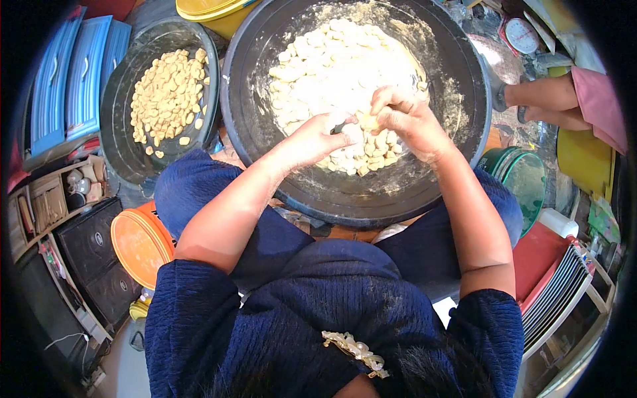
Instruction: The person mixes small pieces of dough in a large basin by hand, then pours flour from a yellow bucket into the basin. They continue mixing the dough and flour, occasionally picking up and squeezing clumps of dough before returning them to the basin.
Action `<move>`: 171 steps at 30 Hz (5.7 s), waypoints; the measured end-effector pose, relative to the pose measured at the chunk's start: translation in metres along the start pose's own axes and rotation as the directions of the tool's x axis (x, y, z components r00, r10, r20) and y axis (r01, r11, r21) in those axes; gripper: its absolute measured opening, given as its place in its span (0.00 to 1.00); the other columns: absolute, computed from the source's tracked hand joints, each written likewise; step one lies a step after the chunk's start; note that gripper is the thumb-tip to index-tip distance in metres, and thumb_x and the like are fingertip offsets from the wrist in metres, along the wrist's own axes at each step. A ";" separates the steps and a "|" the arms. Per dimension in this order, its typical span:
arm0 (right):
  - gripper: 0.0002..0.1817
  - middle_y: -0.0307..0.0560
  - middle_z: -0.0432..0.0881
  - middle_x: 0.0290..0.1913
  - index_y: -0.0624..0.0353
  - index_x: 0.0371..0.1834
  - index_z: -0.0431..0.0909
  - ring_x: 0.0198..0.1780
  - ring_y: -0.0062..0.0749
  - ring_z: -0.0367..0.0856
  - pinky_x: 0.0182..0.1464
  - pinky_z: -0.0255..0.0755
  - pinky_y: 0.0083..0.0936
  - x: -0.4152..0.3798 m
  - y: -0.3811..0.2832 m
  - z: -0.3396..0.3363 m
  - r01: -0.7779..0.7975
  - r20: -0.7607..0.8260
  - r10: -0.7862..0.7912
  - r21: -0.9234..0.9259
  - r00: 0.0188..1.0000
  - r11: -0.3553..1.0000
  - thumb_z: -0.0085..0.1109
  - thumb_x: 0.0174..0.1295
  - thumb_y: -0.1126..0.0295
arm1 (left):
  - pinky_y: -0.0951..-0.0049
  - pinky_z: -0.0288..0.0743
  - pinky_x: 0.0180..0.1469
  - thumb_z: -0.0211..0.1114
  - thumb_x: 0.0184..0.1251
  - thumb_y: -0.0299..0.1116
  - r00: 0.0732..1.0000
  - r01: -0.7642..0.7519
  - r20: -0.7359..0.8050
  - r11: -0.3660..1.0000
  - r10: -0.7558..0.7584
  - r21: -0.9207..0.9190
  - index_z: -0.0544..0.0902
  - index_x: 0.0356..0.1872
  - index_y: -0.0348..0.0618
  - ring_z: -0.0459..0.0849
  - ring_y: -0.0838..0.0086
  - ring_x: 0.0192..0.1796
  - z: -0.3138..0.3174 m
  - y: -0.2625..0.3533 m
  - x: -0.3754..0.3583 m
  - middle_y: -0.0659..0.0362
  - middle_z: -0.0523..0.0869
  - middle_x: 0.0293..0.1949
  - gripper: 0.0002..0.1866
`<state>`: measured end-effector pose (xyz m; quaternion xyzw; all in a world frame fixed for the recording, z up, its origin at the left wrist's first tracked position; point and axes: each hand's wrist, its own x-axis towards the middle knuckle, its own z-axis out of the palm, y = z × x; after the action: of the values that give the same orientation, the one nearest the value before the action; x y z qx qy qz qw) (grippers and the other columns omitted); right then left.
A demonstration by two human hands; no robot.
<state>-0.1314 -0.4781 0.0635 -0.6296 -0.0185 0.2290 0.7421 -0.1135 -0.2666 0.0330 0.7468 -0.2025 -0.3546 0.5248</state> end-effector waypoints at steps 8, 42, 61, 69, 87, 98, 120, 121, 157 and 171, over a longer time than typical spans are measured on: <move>0.17 0.48 0.80 0.42 0.65 0.43 0.79 0.44 0.27 0.78 0.47 0.71 0.23 0.015 0.036 -0.035 -0.465 -0.489 0.202 -0.508 0.849 0.725 0.58 0.57 0.62 | 0.61 0.73 0.49 0.63 0.55 0.39 0.958 0.070 0.186 0.805 -0.219 0.589 0.77 0.48 0.37 0.81 0.53 0.43 -0.006 -0.033 -0.014 0.41 0.82 0.38 0.22; 0.17 0.42 0.76 0.41 0.57 0.44 0.73 0.42 0.31 0.77 0.43 0.74 0.29 0.098 0.111 0.003 0.070 0.089 -0.209 0.760 0.974 0.646 0.61 0.49 0.74 | 0.71 0.78 0.38 0.53 0.61 0.25 0.889 -0.041 -0.321 0.642 -0.327 -0.766 0.68 0.51 0.42 0.81 0.70 0.42 -0.047 -0.031 0.002 0.53 0.80 0.44 0.16; 0.25 0.54 0.79 0.48 0.61 0.53 0.73 0.54 0.37 0.73 0.57 0.65 0.32 0.148 0.202 -0.045 -0.455 -0.586 0.118 -0.471 0.802 0.756 0.63 0.54 0.60 | 0.60 0.72 0.52 0.63 0.53 0.40 0.955 0.226 0.005 0.737 -0.297 0.637 0.77 0.46 0.33 0.79 0.51 0.48 -0.025 -0.067 -0.019 0.41 0.79 0.44 0.23; 0.29 0.54 0.76 0.53 0.59 0.58 0.70 0.55 0.34 0.73 0.59 0.64 0.34 0.078 0.280 -0.008 -0.210 -0.224 0.014 -0.891 0.975 0.402 0.65 0.50 0.66 | 0.59 0.70 0.54 0.63 0.54 0.39 0.936 0.238 0.078 0.783 -0.342 0.575 0.75 0.49 0.33 0.77 0.49 0.49 -0.029 -0.060 -0.004 0.38 0.78 0.44 0.24; 0.29 0.48 0.73 0.58 0.55 0.61 0.70 0.59 0.36 0.69 0.57 0.68 0.30 0.095 0.077 -0.003 0.076 0.013 -0.077 -0.409 0.997 0.910 0.57 0.51 0.77 | 0.78 0.77 0.31 0.58 0.61 0.24 0.799 0.047 -0.493 0.853 -0.345 -0.520 0.74 0.50 0.36 0.81 0.75 0.35 -0.024 -0.046 0.029 0.55 0.82 0.37 0.15; 0.25 0.54 0.67 0.62 0.60 0.61 0.68 0.62 0.37 0.67 0.58 0.67 0.30 0.131 0.146 -0.044 -0.064 -0.151 0.007 -0.380 0.989 0.923 0.54 0.56 0.76 | 0.63 0.71 0.52 0.59 0.62 0.42 0.935 0.324 -0.170 0.945 -0.311 0.051 0.78 0.46 0.36 0.80 0.52 0.46 -0.022 -0.032 0.016 0.41 0.81 0.44 0.19; 0.28 0.43 0.74 0.42 0.60 0.55 0.68 0.44 0.27 0.77 0.38 0.75 0.20 0.068 0.057 0.023 0.064 -0.043 -0.057 0.173 0.997 0.983 0.60 0.47 0.81 | 0.74 0.74 0.41 0.58 0.66 0.38 0.921 0.169 -0.193 0.795 -0.337 -0.583 0.72 0.53 0.43 0.78 0.73 0.44 -0.019 -0.023 0.020 0.59 0.78 0.41 0.17; 0.26 0.42 0.75 0.39 0.60 0.55 0.69 0.43 0.26 0.77 0.37 0.75 0.20 0.068 0.062 0.020 0.116 -0.241 -0.034 0.335 0.970 0.935 0.59 0.49 0.81 | 0.74 0.72 0.32 0.54 0.68 0.39 0.906 0.121 -0.253 0.781 -0.339 -0.613 0.76 0.42 0.44 0.79 0.75 0.36 -0.016 -0.018 0.019 0.60 0.79 0.35 0.11; 0.19 0.42 0.78 0.48 0.61 0.52 0.75 0.48 0.26 0.75 0.53 0.68 0.24 0.049 0.061 0.036 0.118 -0.162 -0.118 -0.007 0.980 0.993 0.58 0.55 0.76 | 0.67 0.77 0.47 0.46 0.57 0.19 0.966 -0.070 -0.175 0.457 -0.191 -0.887 0.67 0.60 0.36 0.81 0.61 0.46 -0.015 -0.002 0.006 0.50 0.79 0.46 0.26; 0.28 0.54 0.61 0.67 0.51 0.59 0.72 0.66 0.47 0.61 0.65 0.56 0.39 0.173 0.192 -0.050 -0.359 -0.429 0.129 -0.515 0.894 0.778 0.63 0.53 0.57 | 0.67 0.51 0.69 0.60 0.60 0.43 0.949 0.266 -0.134 0.953 -0.285 -0.147 0.75 0.56 0.37 0.60 0.59 0.69 -0.021 -0.054 -0.003 0.45 0.61 0.67 0.26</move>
<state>-0.0215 -0.4417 -0.1729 -0.8540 0.1359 0.1856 0.4666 -0.1042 -0.2312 -0.0118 0.7578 -0.0321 -0.3781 0.5307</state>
